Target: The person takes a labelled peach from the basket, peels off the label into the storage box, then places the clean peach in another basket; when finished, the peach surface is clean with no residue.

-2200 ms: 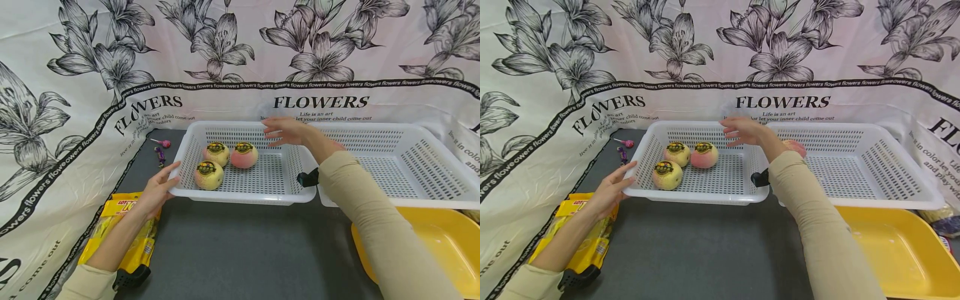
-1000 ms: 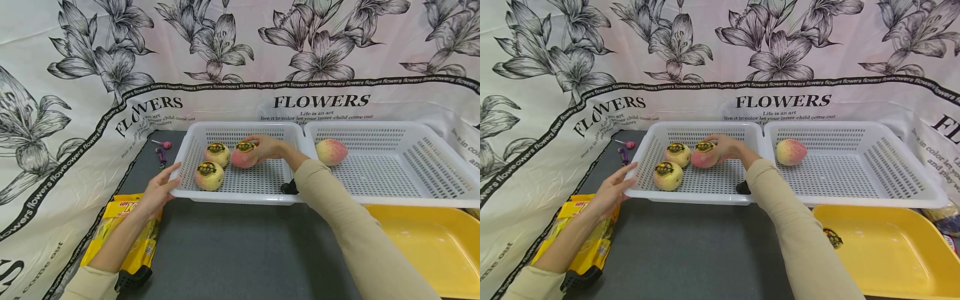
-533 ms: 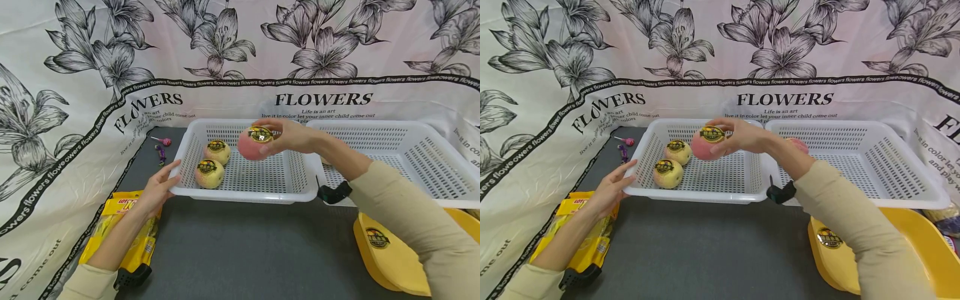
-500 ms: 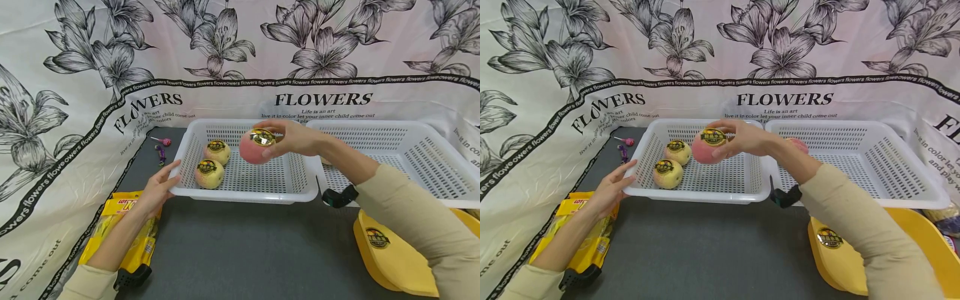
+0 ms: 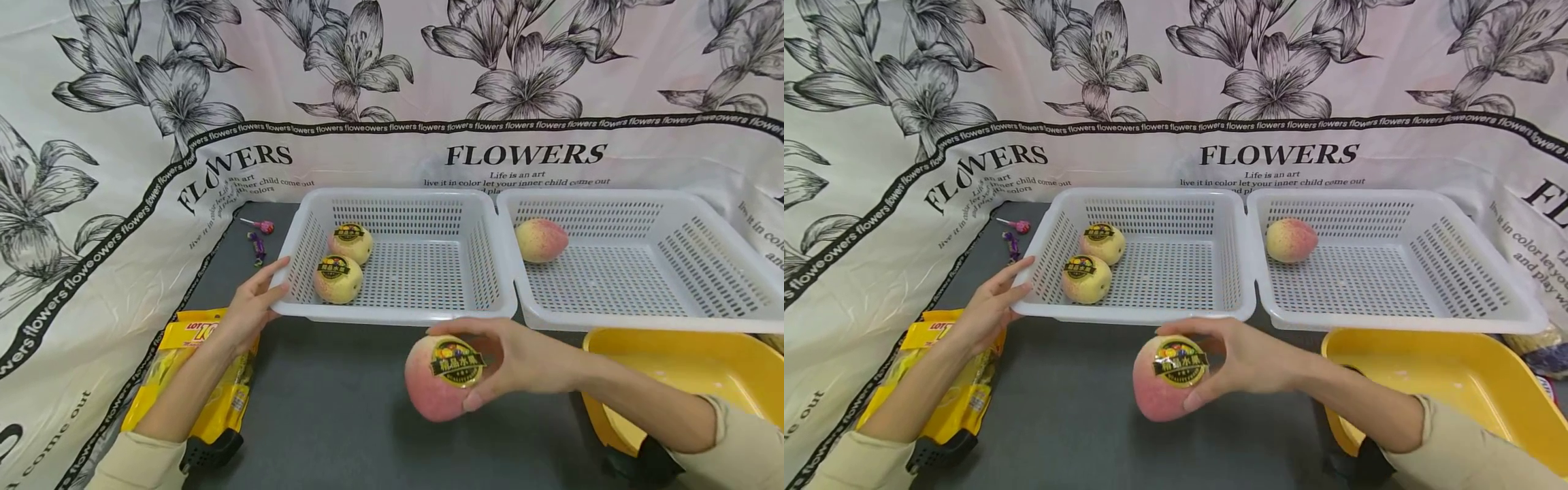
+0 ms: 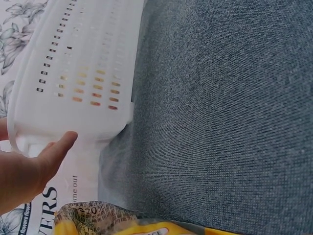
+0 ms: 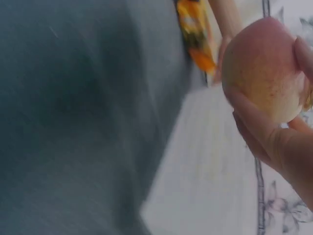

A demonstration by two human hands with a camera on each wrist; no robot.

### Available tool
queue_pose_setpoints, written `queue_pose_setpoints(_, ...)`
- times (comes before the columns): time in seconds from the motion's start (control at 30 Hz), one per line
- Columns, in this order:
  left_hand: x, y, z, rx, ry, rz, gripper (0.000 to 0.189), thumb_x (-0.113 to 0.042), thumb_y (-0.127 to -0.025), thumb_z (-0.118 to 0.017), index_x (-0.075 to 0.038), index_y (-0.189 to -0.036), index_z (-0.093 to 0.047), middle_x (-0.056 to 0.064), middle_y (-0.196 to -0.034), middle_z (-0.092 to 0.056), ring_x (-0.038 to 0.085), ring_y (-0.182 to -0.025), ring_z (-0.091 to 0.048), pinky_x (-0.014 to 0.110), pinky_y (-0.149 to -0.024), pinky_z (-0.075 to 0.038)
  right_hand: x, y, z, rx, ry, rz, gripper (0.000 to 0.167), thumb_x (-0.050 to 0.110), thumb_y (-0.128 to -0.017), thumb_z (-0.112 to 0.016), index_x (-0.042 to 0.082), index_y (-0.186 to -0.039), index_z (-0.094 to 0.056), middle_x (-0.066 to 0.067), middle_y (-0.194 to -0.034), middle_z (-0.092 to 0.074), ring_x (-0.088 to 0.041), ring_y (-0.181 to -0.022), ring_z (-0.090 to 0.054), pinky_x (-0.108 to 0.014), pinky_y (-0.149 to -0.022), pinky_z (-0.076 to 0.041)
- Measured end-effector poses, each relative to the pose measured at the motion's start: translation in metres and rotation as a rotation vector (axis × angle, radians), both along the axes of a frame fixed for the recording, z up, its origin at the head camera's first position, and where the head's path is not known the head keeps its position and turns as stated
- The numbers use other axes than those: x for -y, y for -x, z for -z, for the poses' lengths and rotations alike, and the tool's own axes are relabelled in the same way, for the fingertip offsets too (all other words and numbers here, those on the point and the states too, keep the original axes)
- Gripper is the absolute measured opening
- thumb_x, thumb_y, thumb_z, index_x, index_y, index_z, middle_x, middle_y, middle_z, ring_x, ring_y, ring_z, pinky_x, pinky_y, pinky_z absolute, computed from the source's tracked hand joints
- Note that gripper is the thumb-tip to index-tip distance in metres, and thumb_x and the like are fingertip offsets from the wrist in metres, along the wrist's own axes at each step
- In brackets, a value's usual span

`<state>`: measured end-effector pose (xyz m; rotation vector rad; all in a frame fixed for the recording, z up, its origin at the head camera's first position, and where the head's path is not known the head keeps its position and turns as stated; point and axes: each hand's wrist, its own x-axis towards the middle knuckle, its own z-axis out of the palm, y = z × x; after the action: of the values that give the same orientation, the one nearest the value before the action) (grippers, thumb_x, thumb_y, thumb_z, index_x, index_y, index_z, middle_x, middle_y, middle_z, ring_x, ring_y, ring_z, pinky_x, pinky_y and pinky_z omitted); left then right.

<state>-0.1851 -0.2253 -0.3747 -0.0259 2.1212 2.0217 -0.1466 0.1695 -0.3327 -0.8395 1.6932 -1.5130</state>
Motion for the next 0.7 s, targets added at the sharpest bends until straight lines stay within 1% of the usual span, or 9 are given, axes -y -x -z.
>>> queue_pose_setpoints(0.13, 0.000, 0.000, -0.001, 0.002, -0.002, -0.003, 0.055, -0.014, -0.103, -0.043, -0.015, -0.153, -0.021, 0.008, -0.157, -0.014, 0.036, -0.131, -0.030, 0.025, -0.082, -0.050, -0.002, -0.018, 0.024, 0.011, 0.019, 0.014, 0.071, 0.004, -0.080, -0.077, 0.000, -0.140, -0.041, -0.020, -0.130, -0.050, -0.027, -0.112, -0.052, -0.045, -0.082, -0.052)
queue_pose_setpoints(0.27, 0.000, 0.001, -0.002, 0.001, 0.003, -0.004, 0.055, -0.014, -0.103, -0.043, -0.015, -0.153, -0.021, 0.008, -0.157, -0.014, 0.037, -0.131, -0.031, 0.024, -0.081, -0.050, -0.004, -0.027, 0.048, -0.062, -0.054, 0.083, 0.072, 0.011, -0.078, -0.080, -0.001, -0.139, -0.043, -0.014, -0.127, -0.054, -0.024, -0.109, -0.056, -0.034, -0.086, -0.051)
queue_pose_setpoints(0.37, 0.000, 0.001, -0.002, 0.003, 0.010, -0.003, 0.055, -0.015, -0.103, -0.042, -0.015, -0.153, -0.021, 0.008, -0.157, -0.013, 0.037, -0.131, -0.031, 0.023, -0.081, -0.050, -0.007, -0.029, 0.060, -0.108, -0.120, 0.135, 0.073, 0.015, -0.077, -0.081, -0.001, -0.138, -0.044, -0.010, -0.126, -0.056, -0.025, -0.109, -0.056, -0.026, -0.089, -0.046)
queue_pose_setpoints(0.47, 0.000, 0.001, -0.003, 0.010, 0.012, -0.002, 0.055, -0.015, -0.103, -0.042, -0.015, -0.153, -0.021, 0.009, -0.157, -0.014, 0.037, -0.131, -0.030, 0.023, -0.081, -0.050, -0.008, -0.031, 0.066, -0.128, -0.152, 0.154, 0.073, 0.018, -0.077, -0.081, 0.001, -0.137, -0.045, -0.008, -0.126, -0.056, -0.025, -0.108, -0.056, -0.023, -0.091, -0.043)
queue_pose_setpoints(0.57, 0.000, 0.001, -0.004, 0.015, 0.022, 0.000, 0.055, -0.016, -0.103, -0.044, -0.014, -0.153, -0.020, 0.010, -0.157, -0.015, 0.037, -0.130, -0.032, 0.024, -0.081, -0.051, -0.009, -0.031, 0.067, -0.117, -0.157, 0.155, 0.073, 0.019, -0.077, -0.081, 0.002, -0.138, -0.045, -0.008, -0.126, -0.055, -0.027, -0.109, -0.055, -0.024, -0.091, -0.043)
queue_pose_setpoints(0.63, 0.000, 0.001, -0.007, 0.011, 0.056, -0.016, 0.057, -0.019, -0.102, -0.046, -0.014, -0.153, -0.020, 0.011, -0.156, -0.017, 0.037, -0.129, -0.033, 0.030, -0.087, -0.050, -0.008, -0.031, 0.067, -0.095, -0.156, 0.156, 0.073, 0.018, -0.077, -0.081, 0.002, -0.138, -0.044, -0.008, -0.125, -0.055, -0.029, -0.110, -0.054, -0.025, -0.090, -0.045)
queue_pose_setpoints(0.67, -0.001, 0.001, -0.009, 0.001, 0.082, -0.032, 0.059, -0.020, -0.101, -0.048, -0.014, -0.153, -0.020, 0.012, -0.156, -0.018, 0.038, -0.130, -0.034, 0.034, -0.091, -0.048, -0.008, -0.031, 0.067, -0.082, -0.157, 0.158, 0.073, 0.018, -0.078, -0.081, 0.002, -0.139, -0.044, -0.009, -0.126, -0.055, -0.030, -0.110, -0.053, -0.025, -0.090, -0.045)
queue_pose_setpoints(0.7, -0.001, 0.001, -0.011, -0.024, 0.113, -0.056, 0.060, -0.022, -0.101, -0.049, -0.014, -0.153, -0.021, 0.013, -0.155, -0.019, 0.037, -0.130, -0.034, 0.038, -0.094, -0.046, -0.008, -0.031, 0.067, -0.072, -0.159, 0.160, 0.073, 0.018, -0.078, -0.080, 0.001, -0.139, -0.043, -0.009, -0.126, -0.054, -0.031, -0.111, -0.052, -0.025, -0.090, -0.045)
